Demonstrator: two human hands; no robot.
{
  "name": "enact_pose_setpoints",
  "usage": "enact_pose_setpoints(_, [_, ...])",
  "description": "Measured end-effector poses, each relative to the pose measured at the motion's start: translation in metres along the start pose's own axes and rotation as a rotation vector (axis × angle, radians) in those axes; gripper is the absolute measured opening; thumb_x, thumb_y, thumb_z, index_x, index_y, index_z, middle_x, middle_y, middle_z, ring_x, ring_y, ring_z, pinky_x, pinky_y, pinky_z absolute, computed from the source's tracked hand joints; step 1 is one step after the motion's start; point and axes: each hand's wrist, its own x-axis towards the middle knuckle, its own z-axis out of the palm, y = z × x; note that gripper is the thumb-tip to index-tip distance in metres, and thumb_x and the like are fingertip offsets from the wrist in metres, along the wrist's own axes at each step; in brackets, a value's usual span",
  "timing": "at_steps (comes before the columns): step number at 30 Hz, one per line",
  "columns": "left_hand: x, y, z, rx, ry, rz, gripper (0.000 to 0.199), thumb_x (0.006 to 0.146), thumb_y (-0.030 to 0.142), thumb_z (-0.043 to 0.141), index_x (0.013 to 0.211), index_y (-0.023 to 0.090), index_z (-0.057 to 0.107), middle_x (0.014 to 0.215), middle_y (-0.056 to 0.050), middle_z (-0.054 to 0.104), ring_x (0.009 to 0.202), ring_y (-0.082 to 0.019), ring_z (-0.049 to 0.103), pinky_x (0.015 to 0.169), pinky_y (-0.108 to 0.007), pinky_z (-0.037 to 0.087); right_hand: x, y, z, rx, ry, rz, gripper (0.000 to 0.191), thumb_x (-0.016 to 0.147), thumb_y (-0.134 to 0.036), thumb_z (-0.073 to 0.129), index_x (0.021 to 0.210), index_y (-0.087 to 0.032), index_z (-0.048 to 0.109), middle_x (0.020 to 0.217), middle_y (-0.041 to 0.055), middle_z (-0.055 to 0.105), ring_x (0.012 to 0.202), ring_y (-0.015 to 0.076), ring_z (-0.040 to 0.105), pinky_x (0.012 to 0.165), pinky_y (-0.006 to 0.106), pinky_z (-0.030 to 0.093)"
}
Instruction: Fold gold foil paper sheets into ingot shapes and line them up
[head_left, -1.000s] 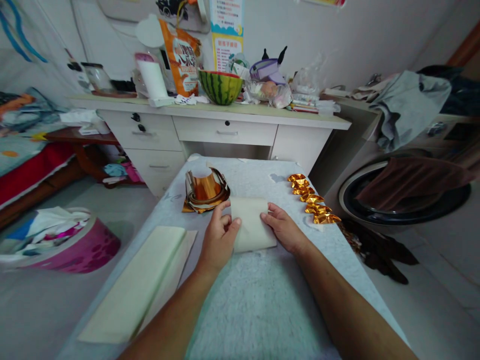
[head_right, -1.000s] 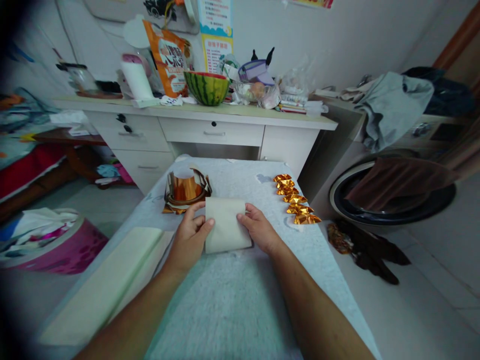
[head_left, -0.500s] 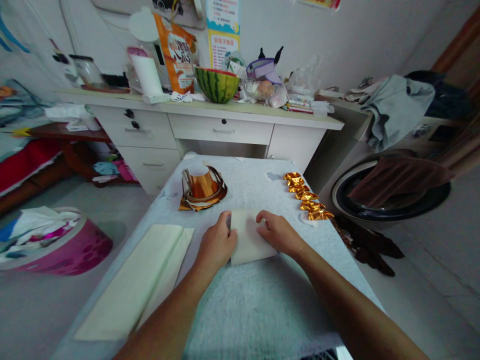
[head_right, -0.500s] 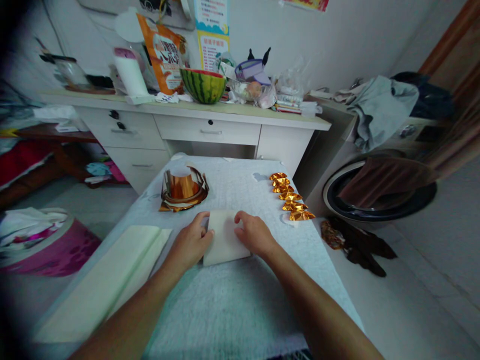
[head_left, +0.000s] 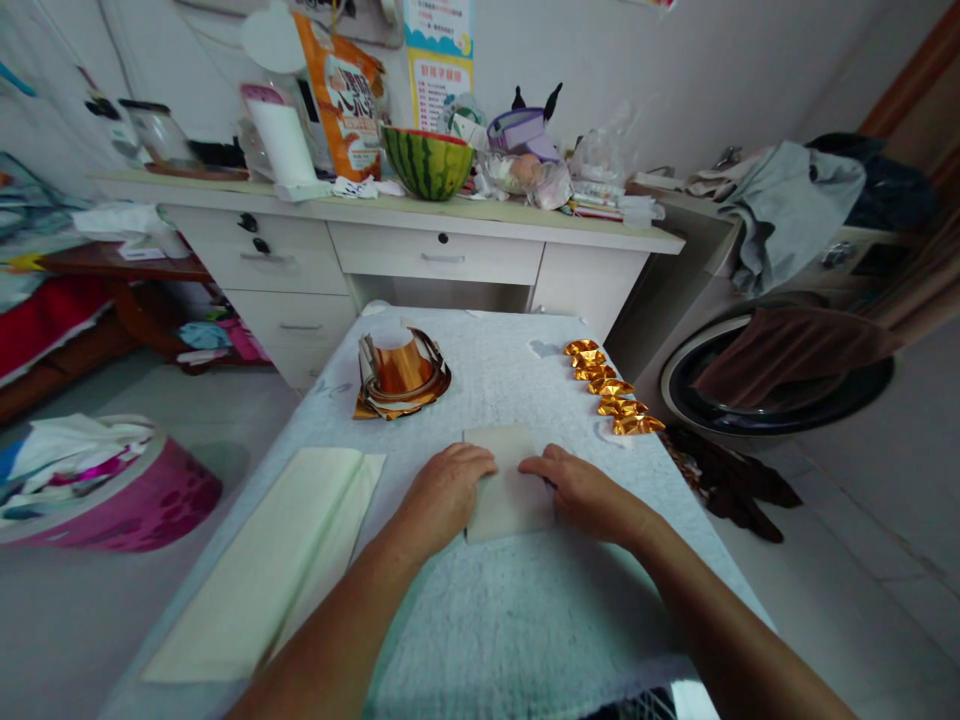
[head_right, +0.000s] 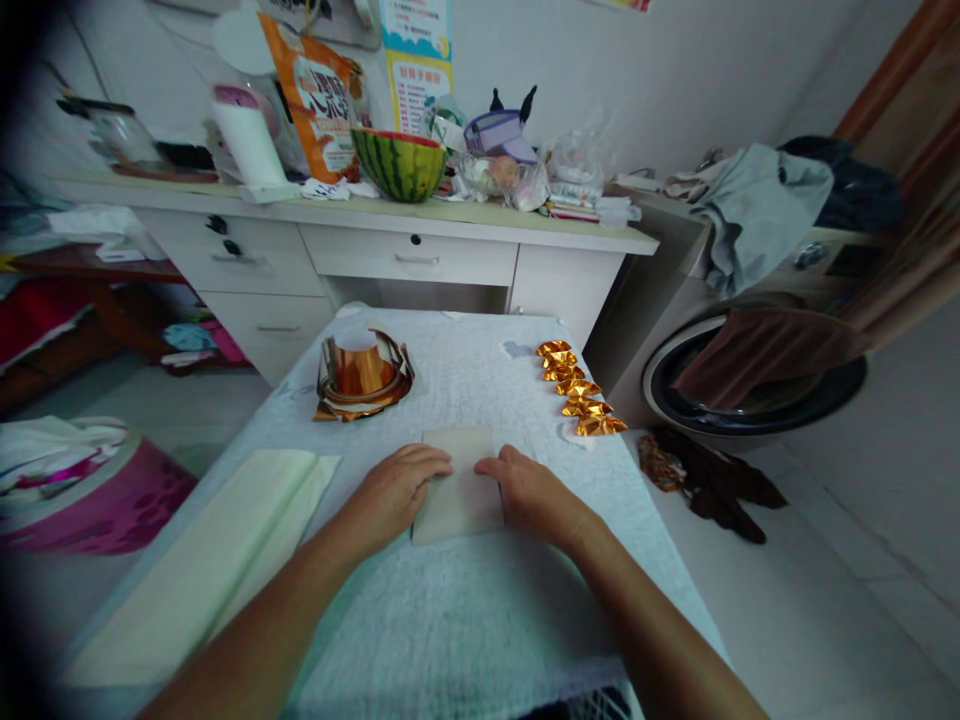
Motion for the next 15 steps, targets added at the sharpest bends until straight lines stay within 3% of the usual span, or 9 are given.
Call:
enact_pose_setpoints(6, [-0.002,-0.001,-0.001,-0.02,-0.003,0.006,0.04,0.075,0.002,0.048,0.104,0.019,0.069,0.116,-0.005,0.067,0.11,-0.019,0.056,0.101,-0.034,0.043,-0.007,-0.002,0.0,-0.035,0.077,-0.046,0.053,0.073,0.002,0.048,0.114,-0.025,0.067,0.1,0.0073,0.056,0.089,0.0194,0.054,0.081,0.032,0.047])
enact_pose_setpoints(12, [-0.003,0.0,-0.001,-0.035,-0.014,-0.01,0.033,0.078,0.011,0.056,0.106,0.02,0.069,0.117,-0.006,0.065,0.111,-0.021,0.055,0.1,-0.036,0.042,-0.016,-0.006,-0.005,0.006,0.148,-0.216,0.053,0.071,0.001,0.057,0.114,-0.029,0.067,0.132,0.0069,0.05,0.121,0.0254,0.046,0.101,0.045,0.039])
enact_pose_setpoints(15, [-0.002,0.002,-0.002,-0.043,-0.02,-0.023,0.027,0.084,0.017,0.053,0.106,0.019,0.069,0.115,-0.006,0.066,0.11,-0.022,0.055,0.099,-0.037,0.042,-0.018,-0.007,-0.004,0.077,0.149,-0.315,0.037,0.081,-0.009,0.058,0.112,-0.028,0.066,0.128,0.0062,0.058,0.126,0.0245,0.045,0.104,0.047,0.037])
